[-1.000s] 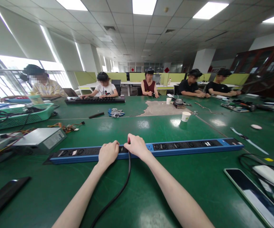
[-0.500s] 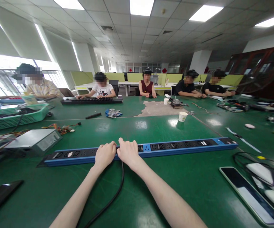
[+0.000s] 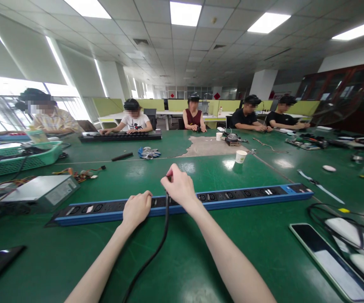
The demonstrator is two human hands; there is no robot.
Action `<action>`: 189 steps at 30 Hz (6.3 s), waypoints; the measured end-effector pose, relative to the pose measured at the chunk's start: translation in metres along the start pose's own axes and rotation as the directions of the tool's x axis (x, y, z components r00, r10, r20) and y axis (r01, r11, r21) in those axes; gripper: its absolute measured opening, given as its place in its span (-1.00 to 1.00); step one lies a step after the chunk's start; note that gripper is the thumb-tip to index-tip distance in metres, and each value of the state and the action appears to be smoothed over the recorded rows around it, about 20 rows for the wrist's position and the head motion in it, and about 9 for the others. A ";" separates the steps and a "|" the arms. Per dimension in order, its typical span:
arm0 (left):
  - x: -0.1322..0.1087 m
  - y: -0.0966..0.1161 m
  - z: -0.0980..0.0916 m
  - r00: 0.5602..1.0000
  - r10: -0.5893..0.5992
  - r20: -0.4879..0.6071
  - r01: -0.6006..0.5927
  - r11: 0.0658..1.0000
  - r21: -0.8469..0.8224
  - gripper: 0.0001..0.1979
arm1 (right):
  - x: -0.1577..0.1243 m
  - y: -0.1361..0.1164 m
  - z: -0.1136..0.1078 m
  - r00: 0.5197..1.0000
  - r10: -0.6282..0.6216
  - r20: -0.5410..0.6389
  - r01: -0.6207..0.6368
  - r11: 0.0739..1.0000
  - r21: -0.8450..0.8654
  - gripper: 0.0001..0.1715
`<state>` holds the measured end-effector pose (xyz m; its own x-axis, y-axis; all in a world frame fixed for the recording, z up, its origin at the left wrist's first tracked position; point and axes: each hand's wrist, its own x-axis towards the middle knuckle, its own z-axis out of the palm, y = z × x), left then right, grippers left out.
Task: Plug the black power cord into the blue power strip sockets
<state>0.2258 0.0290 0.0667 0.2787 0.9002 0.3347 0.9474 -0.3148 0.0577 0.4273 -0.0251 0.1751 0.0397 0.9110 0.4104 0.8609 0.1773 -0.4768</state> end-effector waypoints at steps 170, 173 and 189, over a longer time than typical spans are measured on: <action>-0.037 0.183 0.028 0.854 0.444 -0.271 -0.498 0.849 -0.178 -0.29 | -0.038 0.264 -0.119 0.909 0.412 0.059 -0.329 0.797 -0.506 -0.47; -0.036 0.183 0.028 0.854 0.447 -0.265 -0.500 0.847 -0.181 -0.30 | -0.038 0.284 -0.130 0.910 0.352 0.218 -0.299 0.923 -0.243 -0.37; -0.035 0.185 0.029 0.861 0.441 -0.254 -0.488 0.857 -0.164 -0.33 | -0.047 0.326 -0.127 0.923 0.045 0.382 -0.174 0.934 0.312 -0.36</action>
<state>0.3953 -0.0521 0.0388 0.6175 0.5595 0.5529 0.6507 -0.7583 0.0407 0.7708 -0.0577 0.0991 -0.1182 0.9911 0.0609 0.6389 0.1228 -0.7594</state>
